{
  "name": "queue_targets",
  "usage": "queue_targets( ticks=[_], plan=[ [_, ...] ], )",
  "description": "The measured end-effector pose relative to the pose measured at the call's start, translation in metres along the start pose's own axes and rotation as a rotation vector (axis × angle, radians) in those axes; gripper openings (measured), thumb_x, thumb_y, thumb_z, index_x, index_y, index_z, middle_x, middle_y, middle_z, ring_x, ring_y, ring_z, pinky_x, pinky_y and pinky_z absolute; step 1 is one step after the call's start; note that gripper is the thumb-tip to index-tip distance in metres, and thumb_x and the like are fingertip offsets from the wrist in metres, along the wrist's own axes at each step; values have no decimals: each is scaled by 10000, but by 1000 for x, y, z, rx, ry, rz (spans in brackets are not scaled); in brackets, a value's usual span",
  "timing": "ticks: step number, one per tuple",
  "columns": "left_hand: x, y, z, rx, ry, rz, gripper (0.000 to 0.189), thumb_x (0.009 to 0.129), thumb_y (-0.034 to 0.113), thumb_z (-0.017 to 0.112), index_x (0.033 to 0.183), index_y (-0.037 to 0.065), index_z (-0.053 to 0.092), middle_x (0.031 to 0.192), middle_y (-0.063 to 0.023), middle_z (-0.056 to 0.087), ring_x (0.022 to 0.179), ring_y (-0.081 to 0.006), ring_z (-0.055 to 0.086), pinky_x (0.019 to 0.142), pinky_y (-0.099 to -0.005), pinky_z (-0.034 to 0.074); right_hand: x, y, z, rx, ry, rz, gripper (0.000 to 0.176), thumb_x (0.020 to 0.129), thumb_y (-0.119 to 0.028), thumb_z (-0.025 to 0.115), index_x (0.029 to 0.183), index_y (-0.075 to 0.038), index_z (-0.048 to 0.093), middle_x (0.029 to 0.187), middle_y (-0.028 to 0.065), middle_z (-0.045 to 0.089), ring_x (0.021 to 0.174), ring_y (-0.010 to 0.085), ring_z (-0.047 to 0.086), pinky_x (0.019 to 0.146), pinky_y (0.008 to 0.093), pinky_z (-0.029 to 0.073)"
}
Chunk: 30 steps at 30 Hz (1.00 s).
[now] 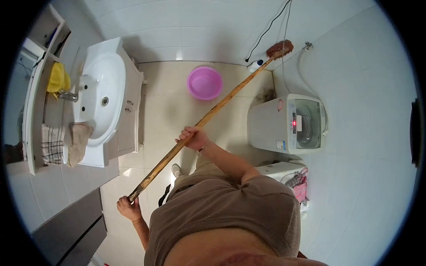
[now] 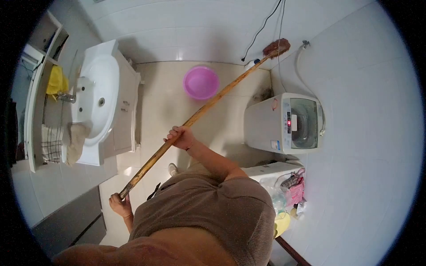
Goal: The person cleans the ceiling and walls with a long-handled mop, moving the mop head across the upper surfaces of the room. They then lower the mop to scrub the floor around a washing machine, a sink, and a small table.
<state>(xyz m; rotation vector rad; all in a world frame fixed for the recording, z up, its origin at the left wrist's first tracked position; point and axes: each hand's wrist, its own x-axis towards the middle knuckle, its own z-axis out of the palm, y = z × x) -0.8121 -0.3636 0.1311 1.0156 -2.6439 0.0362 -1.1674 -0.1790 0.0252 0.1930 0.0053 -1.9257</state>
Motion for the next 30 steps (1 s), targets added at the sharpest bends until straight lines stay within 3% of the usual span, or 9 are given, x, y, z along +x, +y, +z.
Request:
queue_targets(
  ticks=[3,6,8,10,14,17,21,30],
  plan=[
    [-25,-40,-15,15,-4,-40,393,580,243,758,785,62,475,724,-95,489,699,-312,469,621,-417,390,9,44,1,-2,-123,85,161,751,-142,470,614,-147,555,699,21,597,804,218,572,945,451,328],
    [-55,-74,-34,24,-52,-104,381,585,205,761,786,56,474,729,-95,492,706,-313,469,620,-416,392,20,91,-3,-15,-157,150,183,756,-152,458,600,-155,554,700,24,597,798,225,563,949,449,323],
    [-73,-90,-43,40,21,-118,374,596,211,754,787,50,476,734,-95,496,707,-311,470,631,-416,398,22,116,-7,2,-151,179,203,762,-152,442,584,-155,538,668,20,572,774,232,548,958,453,313],
    [-89,-100,-53,50,19,-147,367,608,218,749,785,46,478,732,-96,499,699,-309,472,630,-418,403,25,137,-14,4,-16,210,196,751,-156,443,574,-149,527,648,27,550,754,237,533,955,464,318],
    [-120,-118,-72,121,66,-153,365,614,237,748,774,50,479,717,-98,498,674,-309,475,610,-418,404,33,178,-35,31,-13,276,177,727,-153,450,569,-128,525,648,38,551,748,237,529,944,480,325],
    [-150,-136,-83,141,61,-197,373,609,251,753,762,53,477,705,-96,491,660,-308,473,597,-416,402,36,211,-34,-22,227,306,124,661,-128,499,543,-112,462,595,36,471,673,232,488,941,475,337],
    [-178,-153,-95,192,68,-237,384,598,264,761,742,57,471,686,-87,481,646,-305,469,586,-413,398,45,250,-46,-9,262,404,113,643,-113,501,538,-85,469,591,38,478,692,239,511,945,473,336],
    [-239,-173,-118,224,-11,-324,381,643,270,742,658,70,418,630,-81,454,617,-302,464,560,-419,386,46,315,-40,-55,519,505,106,671,-94,495,589,-81,429,610,73,434,683,261,470,938,499,339]
  ],
)
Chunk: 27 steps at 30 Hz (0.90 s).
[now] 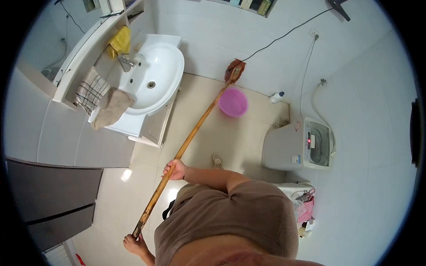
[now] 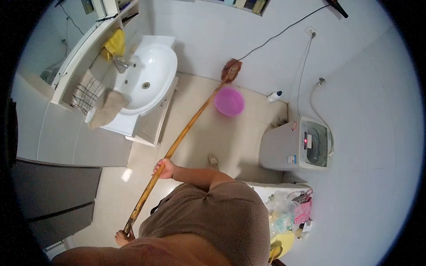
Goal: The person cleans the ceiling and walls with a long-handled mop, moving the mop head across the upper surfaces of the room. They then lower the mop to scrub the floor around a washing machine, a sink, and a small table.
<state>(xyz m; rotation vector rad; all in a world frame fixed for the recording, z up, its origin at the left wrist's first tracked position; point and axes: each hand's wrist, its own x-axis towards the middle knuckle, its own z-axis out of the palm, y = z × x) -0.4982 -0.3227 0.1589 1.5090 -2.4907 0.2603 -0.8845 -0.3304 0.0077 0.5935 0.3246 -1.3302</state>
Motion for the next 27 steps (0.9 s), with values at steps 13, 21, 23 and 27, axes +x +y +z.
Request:
queue_targets(
  ticks=[13,21,23,27],
  plan=[
    [-69,-27,4,26,-150,-186,389,677,338,723,635,44,472,616,-110,494,593,-292,487,535,-426,396,19,36,-24,-68,86,121,99,698,-99,480,634,-71,409,650,86,441,723,286,460,873,495,369],
    [-82,-42,16,59,-160,-151,481,664,423,729,483,75,451,473,-97,479,424,-250,460,418,-385,388,-3,47,-15,-85,82,113,45,691,-55,470,686,-47,426,692,93,458,765,271,459,811,393,387],
    [-79,-46,20,27,-98,-109,474,667,422,724,482,78,454,445,-77,465,372,-232,423,365,-360,347,-6,51,-12,-91,66,118,41,691,-52,470,690,-45,429,697,93,460,773,272,461,815,393,386],
    [-92,-87,96,314,722,566,476,677,422,716,480,79,452,443,-81,462,376,-233,419,370,-366,341,-16,48,-9,-161,102,97,28,703,-47,472,715,-36,449,712,95,466,804,271,471,831,388,389]
  ],
)
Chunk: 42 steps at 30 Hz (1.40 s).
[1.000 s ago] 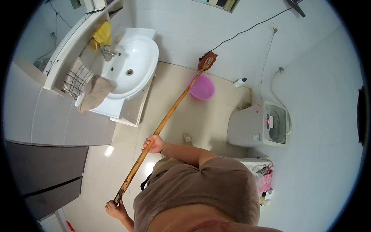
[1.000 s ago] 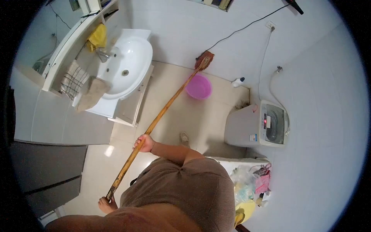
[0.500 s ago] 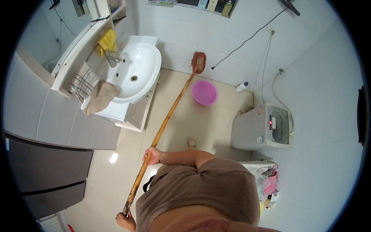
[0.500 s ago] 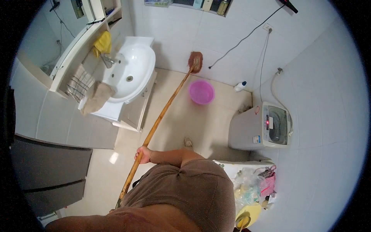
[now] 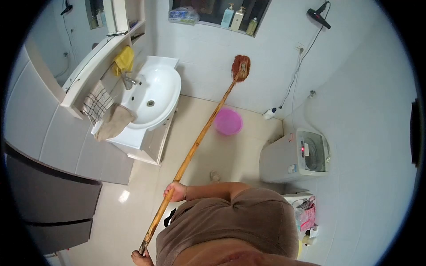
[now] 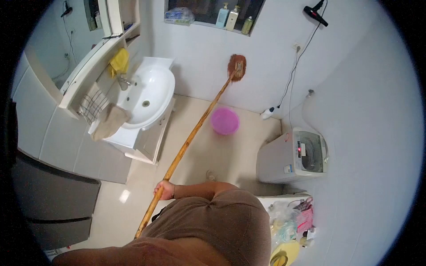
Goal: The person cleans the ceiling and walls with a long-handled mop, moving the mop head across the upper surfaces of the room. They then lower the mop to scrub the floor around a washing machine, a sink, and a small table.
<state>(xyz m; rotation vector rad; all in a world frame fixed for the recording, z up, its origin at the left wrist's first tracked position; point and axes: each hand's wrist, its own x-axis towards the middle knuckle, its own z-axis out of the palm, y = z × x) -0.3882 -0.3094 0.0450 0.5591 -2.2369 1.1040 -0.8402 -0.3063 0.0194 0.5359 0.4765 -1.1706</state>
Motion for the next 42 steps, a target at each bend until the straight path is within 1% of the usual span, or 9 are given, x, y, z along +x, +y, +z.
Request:
queue_targets(
  ticks=[2,9,14,16,27,29,32,36,42],
  plan=[
    [47,13,-17,-367,-954,-737,473,690,429,707,490,73,468,452,-84,472,388,-238,422,385,-378,344,-6,-5,-1,-39,0,-15,25,709,-43,472,724,-34,454,715,95,465,815,269,477,831,386,394],
    [-2,106,67,-728,-774,-933,418,682,324,711,806,-2,481,722,-162,486,694,-359,473,604,-433,393,-47,-40,3,-270,-15,-248,80,692,-72,511,653,-8,486,707,118,510,740,269,521,748,369,432],
    [84,132,83,-904,-885,-1084,353,695,221,707,817,-16,476,728,-168,487,687,-330,460,634,-411,394,-72,-79,15,-351,-16,-440,101,711,-90,546,664,-11,502,701,109,523,729,246,539,702,352,449],
    [114,138,94,-1016,-879,-1106,333,705,199,706,804,-24,480,722,-165,502,675,-303,464,627,-394,400,-74,-99,9,-892,-79,-844,113,729,-99,571,671,-23,512,709,91,531,702,223,547,661,329,461],
    [134,189,161,-1243,-958,-1056,288,741,162,704,807,-44,514,700,-148,546,616,-223,480,588,-332,429,-139,-144,74,-533,61,-784,94,763,-99,566,698,-45,526,687,62,533,728,204,559,675,324,463],
    [94,195,175,-1546,-1053,-1571,296,743,190,694,799,-36,511,696,-136,535,619,-213,468,586,-352,421,-124,-138,60,-521,35,-750,99,767,-106,570,703,-44,526,686,62,533,730,208,560,676,322,461],
    [85,153,126,-1320,-1163,-1384,287,742,190,680,784,-33,504,678,-129,529,615,-205,459,586,-359,421,-86,-110,29,-574,-144,-804,110,774,-118,570,704,-46,524,685,63,531,725,216,558,692,330,460],
    [93,112,79,-976,-1276,-1032,280,741,195,661,761,-30,495,652,-122,521,609,-201,451,584,-371,422,-71,-69,17,-335,59,-464,112,781,-108,549,694,-45,518,697,74,528,731,225,553,711,355,456],
    [84,115,74,-950,-1300,-1005,307,743,223,665,758,-37,501,656,-152,532,599,-246,482,577,-384,426,-80,-60,-8,-309,163,-415,103,775,-102,540,688,-49,519,703,75,527,733,220,553,705,353,454]
  ],
)
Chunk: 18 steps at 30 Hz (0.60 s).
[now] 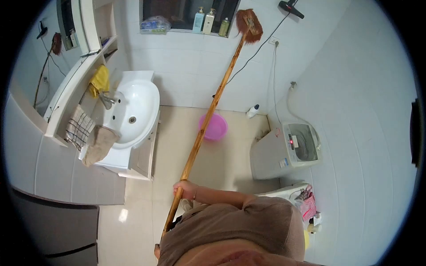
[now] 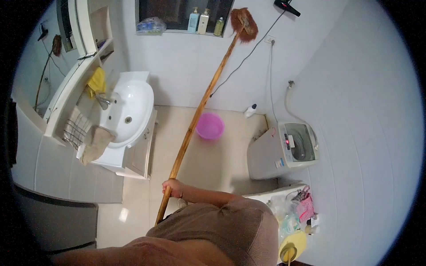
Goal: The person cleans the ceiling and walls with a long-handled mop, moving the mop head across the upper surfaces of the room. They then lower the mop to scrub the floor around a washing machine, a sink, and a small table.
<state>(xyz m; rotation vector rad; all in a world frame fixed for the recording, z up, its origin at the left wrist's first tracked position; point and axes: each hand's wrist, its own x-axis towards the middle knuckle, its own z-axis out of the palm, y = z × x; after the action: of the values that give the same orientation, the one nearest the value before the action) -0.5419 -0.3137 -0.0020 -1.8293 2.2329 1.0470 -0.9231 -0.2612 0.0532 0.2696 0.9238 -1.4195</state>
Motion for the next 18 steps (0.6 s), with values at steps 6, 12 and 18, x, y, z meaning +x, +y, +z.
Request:
queue_targets(
  ticks=[6,12,18],
  plan=[
    [8,27,26,-154,-83,54,336,746,251,668,756,-44,507,660,-182,543,589,-290,513,569,-397,431,-23,-35,-13,-46,77,-103,96,758,-99,572,733,-34,505,730,81,525,710,227,560,638,351,476],
    [24,58,56,-122,24,299,390,746,307,679,758,-48,518,685,-234,563,631,-390,557,578,-433,439,-35,-78,-27,7,50,-267,84,747,-50,554,703,-28,486,669,87,509,640,229,539,624,350,480],
    [27,56,56,-64,77,272,375,731,307,693,757,-26,521,709,-219,582,665,-398,567,598,-432,444,-37,-82,-22,77,47,-224,84,745,-54,553,684,-40,497,648,74,514,652,208,536,664,340,464]
  ],
)
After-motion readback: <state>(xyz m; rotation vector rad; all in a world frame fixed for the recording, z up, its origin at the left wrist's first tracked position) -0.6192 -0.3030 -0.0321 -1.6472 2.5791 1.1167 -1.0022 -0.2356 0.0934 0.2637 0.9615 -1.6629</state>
